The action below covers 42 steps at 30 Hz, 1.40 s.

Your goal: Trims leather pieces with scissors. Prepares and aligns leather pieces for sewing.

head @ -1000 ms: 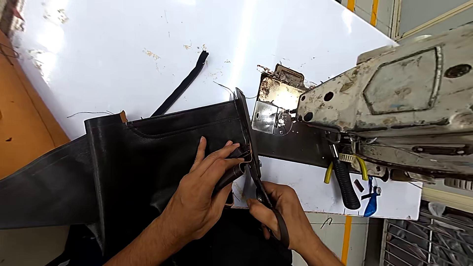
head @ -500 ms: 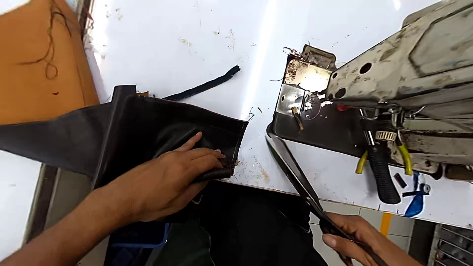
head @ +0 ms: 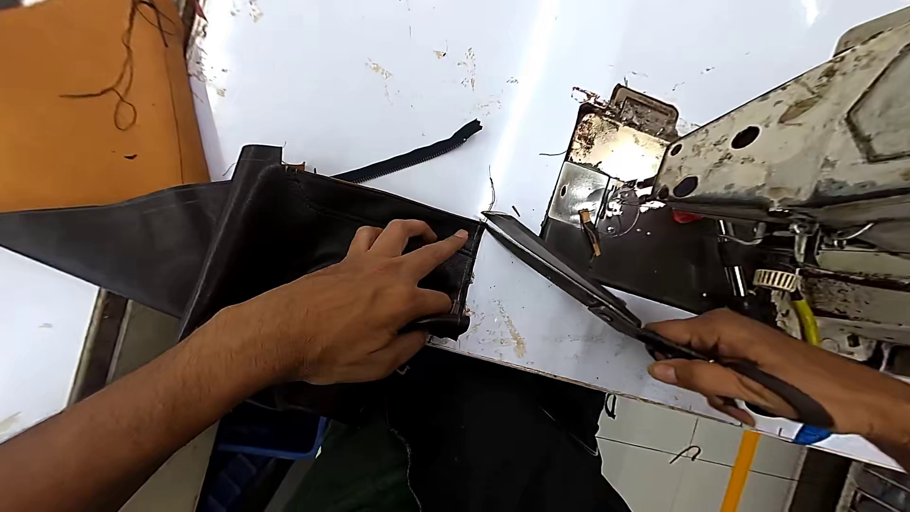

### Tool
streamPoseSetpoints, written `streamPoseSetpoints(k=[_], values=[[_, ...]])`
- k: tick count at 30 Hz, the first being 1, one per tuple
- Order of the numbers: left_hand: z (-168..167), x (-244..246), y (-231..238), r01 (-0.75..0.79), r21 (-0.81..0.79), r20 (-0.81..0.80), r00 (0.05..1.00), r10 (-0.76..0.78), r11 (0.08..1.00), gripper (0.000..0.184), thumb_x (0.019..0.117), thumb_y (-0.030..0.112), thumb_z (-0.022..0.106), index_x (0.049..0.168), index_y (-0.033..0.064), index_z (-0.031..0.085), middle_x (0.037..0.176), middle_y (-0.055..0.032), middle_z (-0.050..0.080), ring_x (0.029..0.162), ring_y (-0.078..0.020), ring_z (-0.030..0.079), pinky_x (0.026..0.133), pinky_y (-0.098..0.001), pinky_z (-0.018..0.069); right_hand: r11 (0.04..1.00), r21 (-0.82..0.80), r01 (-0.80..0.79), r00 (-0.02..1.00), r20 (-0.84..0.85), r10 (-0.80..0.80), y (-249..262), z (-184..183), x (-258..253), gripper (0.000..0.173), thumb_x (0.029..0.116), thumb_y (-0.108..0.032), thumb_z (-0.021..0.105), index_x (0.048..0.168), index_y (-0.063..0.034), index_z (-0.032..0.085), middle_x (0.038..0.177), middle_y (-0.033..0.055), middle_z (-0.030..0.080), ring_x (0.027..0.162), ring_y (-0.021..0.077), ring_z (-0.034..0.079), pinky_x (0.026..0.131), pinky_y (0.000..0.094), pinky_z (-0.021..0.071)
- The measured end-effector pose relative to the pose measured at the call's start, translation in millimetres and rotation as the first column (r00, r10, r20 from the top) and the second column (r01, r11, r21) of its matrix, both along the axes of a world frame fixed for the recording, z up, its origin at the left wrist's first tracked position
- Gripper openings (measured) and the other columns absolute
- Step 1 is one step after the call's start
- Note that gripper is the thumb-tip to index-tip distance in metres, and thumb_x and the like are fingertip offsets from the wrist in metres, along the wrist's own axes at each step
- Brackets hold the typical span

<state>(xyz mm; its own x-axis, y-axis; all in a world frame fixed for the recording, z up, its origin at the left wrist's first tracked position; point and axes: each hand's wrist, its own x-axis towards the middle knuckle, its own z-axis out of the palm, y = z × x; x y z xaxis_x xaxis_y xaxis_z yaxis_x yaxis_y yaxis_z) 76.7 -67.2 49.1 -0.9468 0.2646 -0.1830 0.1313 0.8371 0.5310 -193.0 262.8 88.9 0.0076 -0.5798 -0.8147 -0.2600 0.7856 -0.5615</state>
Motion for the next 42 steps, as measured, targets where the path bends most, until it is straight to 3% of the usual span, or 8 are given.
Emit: streamPoseSetpoints(k=[11, 16, 19, 22, 25, 31, 37, 42], values=[[-2, 0, -1, 0.008, -0.004, -0.008, 1.0, -0.008, 1.0, 0.034, 0.094, 0.04, 0.045, 0.102, 0.0306, 0.077, 0.167, -0.0021, 0.032, 0.146, -0.0345, 0.035, 0.097, -0.0551, 0.0397, 0.981, -0.095, -0.17, 0.964, -0.223, 0.146, -7, 5, -20, 0.042, 0.0925, -0.063, 0.064, 0.074, -0.0248, 0.064, 0.051, -0.0034, 0.055, 0.037, 0.0056, 0.051, 0.033, 0.0223, 0.041], [18, 22, -8, -0.178, 0.278, -0.037, 0.98, 0.195, 0.944, 0.065, 0.0958, 0.076, 0.039, 0.126, 0.0286, 0.073, 0.161, -0.0002, 0.043, 0.151, -0.0247, 0.036, 0.12, -0.0548, 0.0344, 0.962, -0.261, 0.084, 0.851, -0.484, -0.205, 84, -17, 61, 0.044, 0.0957, -0.052, 0.064, 0.079, -0.0115, 0.064, 0.057, 0.0, 0.057, 0.044, 0.0106, 0.055, 0.039, 0.0336, 0.048], [26, 56, -1, -0.59, 0.154, -0.253, 0.752, 0.609, 0.793, 0.043, 0.1064, 0.044, 0.048, 0.124, 0.0126, 0.072, 0.144, -0.006, 0.061, 0.137, -0.025, 0.055, 0.112, -0.0486, 0.0482, 0.903, -0.305, 0.301, 0.677, -0.599, -0.428, 120, -38, 113, 0.043, 0.0976, -0.042, 0.068, 0.085, -0.0007, 0.065, 0.063, 0.0084, 0.062, 0.05, 0.0157, 0.06, 0.046, 0.0373, 0.0516], [-9, 56, -3, -0.73, -0.317, -0.199, 0.675, 0.71, 0.605, 0.075, 0.0966, 0.073, 0.041, 0.16, 0.0327, 0.04, 0.171, -0.0153, 0.02, 0.15, -0.0603, 0.014, 0.1, -0.0901, 0.0145, 0.855, -0.433, 0.285, 0.381, -0.767, -0.516, 101, -59, 129, 0.046, 0.0914, -0.048, 0.071, 0.084, -0.0032, 0.068, 0.065, 0.005, 0.062, 0.052, 0.0153, 0.058, 0.047, 0.0385, 0.0496], [-55, 4, -47, -0.612, -0.34, -0.213, 0.789, 0.576, 0.714, 0.094, 0.0869, 0.089, 0.03, 0.166, 0.0401, 0.016, 0.172, -0.0197, 0.004, 0.147, -0.0669, 0.005, 0.094, -0.0969, 0.0116, 0.811, -0.489, 0.323, 0.271, -0.773, -0.574, 70, -47, 112, 0.035, 0.0869, -0.032, 0.082, 0.109, -0.0058, 0.073, 0.096, 0.0076, 0.072, 0.084, 0.0211, 0.071, 0.074, 0.0464, 0.0618], [-40, -117, -117, -0.308, -0.317, -0.254, 0.939, 0.232, 0.897, 0.097, 0.0871, 0.081, 0.044, 0.164, 0.0243, 0.029, 0.167, -0.033, 0.007, 0.146, -0.0688, 0.008, 0.111, -0.0843, 0.0175, 0.733, -0.62, 0.279, -0.02, -0.767, -0.641, 76, -22, 50, 0.022, 0.0992, -0.016, 0.064, 0.116, -0.0049, 0.074, 0.113, 0.0148, 0.073, 0.106, 0.0282, 0.071, 0.092, 0.0475, 0.0585], [33, -102, 100, -0.192, 0.06, -0.409, 0.89, 0.2, 0.979, 0.035, 0.1019, 0.032, 0.058, 0.122, 0.0051, 0.07, 0.115, -0.0145, 0.072, 0.1, -0.0298, 0.072, 0.083, -0.0522, 0.0599, 0.84, -0.385, 0.383, 0.062, -0.896, -0.439, 96, -42, -9, 0.03, 0.0952, -0.014, 0.071, 0.119, 0.0031, 0.07, 0.119, 0.0274, 0.066, 0.115, 0.0487, 0.062, 0.094, 0.0653, 0.051], [8, -165, 232, -0.043, 0.248, -0.383, 0.913, 0.139, 0.968, 0.022, 0.104, 0.02, 0.058, 0.109, 0.004, 0.073, 0.102, -0.0108, 0.072, 0.095, -0.0237, 0.072, 0.084, -0.0414, 0.0606, 0.871, -0.286, 0.401, 0.093, -0.932, -0.349, 105, -51, -8, 0.03, 0.1024, -0.021, 0.059, 0.111, 0.0075, 0.064, 0.115, 0.0315, 0.06, 0.115, 0.0513, 0.057, 0.091, 0.064, 0.0486]])
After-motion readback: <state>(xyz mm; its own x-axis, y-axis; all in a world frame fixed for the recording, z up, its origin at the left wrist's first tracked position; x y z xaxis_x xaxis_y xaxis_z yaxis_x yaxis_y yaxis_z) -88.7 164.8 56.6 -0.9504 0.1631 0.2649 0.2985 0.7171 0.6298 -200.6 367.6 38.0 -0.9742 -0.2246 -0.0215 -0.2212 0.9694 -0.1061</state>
